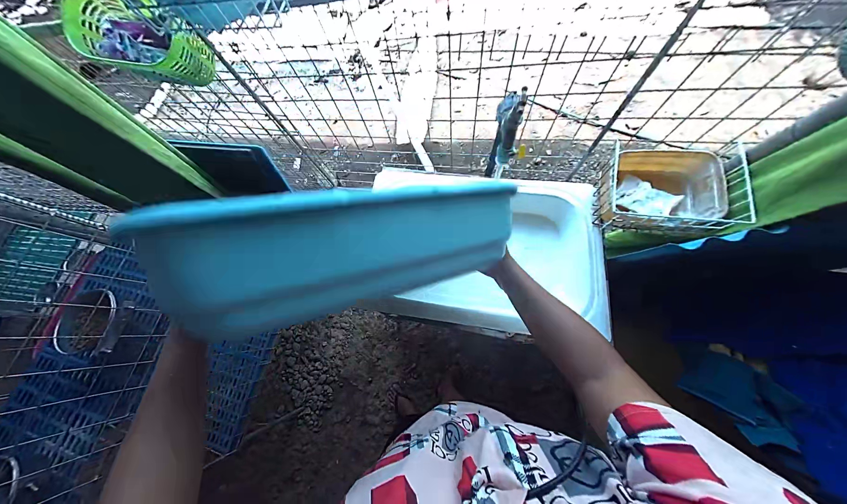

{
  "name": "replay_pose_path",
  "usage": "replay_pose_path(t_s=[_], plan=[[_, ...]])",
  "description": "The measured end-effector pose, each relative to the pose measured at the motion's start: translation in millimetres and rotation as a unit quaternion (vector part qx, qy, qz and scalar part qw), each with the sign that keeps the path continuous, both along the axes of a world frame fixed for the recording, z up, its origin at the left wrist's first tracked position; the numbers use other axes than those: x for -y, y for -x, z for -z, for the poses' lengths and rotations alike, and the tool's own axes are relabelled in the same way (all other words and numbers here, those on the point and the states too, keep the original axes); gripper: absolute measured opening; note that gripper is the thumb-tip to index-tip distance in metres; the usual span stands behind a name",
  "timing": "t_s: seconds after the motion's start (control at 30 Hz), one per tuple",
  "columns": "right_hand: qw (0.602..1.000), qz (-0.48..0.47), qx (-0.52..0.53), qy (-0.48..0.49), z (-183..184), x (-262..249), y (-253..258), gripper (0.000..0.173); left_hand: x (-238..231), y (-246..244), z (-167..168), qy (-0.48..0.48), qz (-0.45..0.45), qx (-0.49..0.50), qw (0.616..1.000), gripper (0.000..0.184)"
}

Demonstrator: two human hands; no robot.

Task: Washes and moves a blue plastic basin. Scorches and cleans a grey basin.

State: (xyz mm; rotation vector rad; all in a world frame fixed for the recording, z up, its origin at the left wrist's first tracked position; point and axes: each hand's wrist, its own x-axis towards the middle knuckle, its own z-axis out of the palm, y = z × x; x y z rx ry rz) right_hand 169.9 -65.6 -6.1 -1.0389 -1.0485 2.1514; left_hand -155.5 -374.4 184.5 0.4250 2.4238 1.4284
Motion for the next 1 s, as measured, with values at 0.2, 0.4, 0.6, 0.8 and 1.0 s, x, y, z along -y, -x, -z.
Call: replay_pose_path(t_s=[0.2,0.4,0.6,0.8,1.0], plan=[[0.997,0.038,-0.043,0.059,-3.4,9.1,-40.3,0.088,-55.4,4.0,-31.6,-0.126,0.147,0.106,0.975,0.036],[0.986,0.057,0.125,-0.098,-1.5,-41.5,-117.7,0.049,-144.3,27.9,32.2,0.1,0.233,0.168,0.952,0.05],[0.943,0.114,0.25,-0.187,-0.8,-73.1,-175.4,0.061,-228.9,-2.0,137.0,0.117,0.234,0.165,0.951,0.046],[0.855,0.16,0.415,-0.266,32.9,-78.4,-202.0,0.053,-292.8,-31.8,205.1,0.178,0.245,0.082,0.95,0.046],[0.759,0.153,0.519,-0.363,0.0,-58.3,-183.1,0.041,-284.9,-63.7,208.0,0.133,0.246,-0.108,0.954,0.062]])
